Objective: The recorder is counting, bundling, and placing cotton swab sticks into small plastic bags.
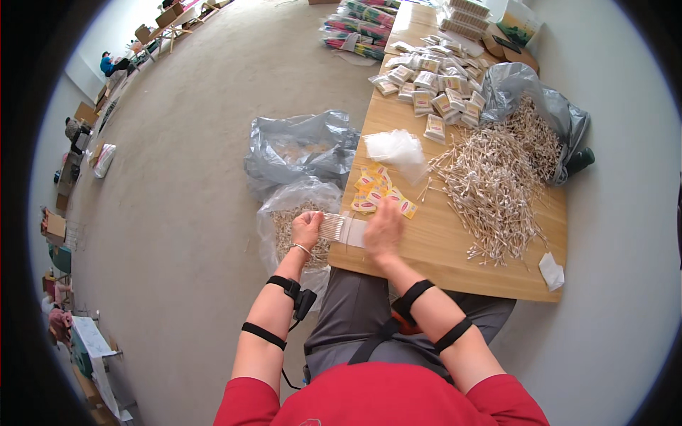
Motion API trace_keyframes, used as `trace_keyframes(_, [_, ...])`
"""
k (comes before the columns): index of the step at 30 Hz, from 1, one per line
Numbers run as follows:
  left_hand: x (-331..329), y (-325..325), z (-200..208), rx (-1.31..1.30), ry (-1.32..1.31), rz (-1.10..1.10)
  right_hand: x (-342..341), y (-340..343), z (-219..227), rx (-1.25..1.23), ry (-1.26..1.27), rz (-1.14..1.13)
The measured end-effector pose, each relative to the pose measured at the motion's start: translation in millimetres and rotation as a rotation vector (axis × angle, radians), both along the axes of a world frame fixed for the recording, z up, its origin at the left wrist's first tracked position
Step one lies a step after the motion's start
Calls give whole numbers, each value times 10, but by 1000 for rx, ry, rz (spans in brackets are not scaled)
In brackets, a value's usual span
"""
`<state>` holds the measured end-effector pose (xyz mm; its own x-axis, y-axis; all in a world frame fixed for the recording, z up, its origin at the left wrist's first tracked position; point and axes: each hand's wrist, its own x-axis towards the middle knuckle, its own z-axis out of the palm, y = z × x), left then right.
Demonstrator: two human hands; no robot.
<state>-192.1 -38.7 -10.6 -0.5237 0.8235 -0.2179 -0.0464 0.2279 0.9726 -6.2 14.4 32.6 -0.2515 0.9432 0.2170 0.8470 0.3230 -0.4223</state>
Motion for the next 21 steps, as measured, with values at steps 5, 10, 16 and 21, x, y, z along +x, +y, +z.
trace_keyframes(5, [-15,8,-53,16,-4,5,605,362,136,-10,20,-109])
trace_keyframes(10, [-43,18,-108,64,-24,2,601,468,213,-148,7,-135])
trace_keyframes(16, [-52,0,-58,50,23,10,605,525,213,-262,61,-173])
trace_keyframes(21, [22,21,79,-20,111,-9,704,601,231,-354,15,-151])
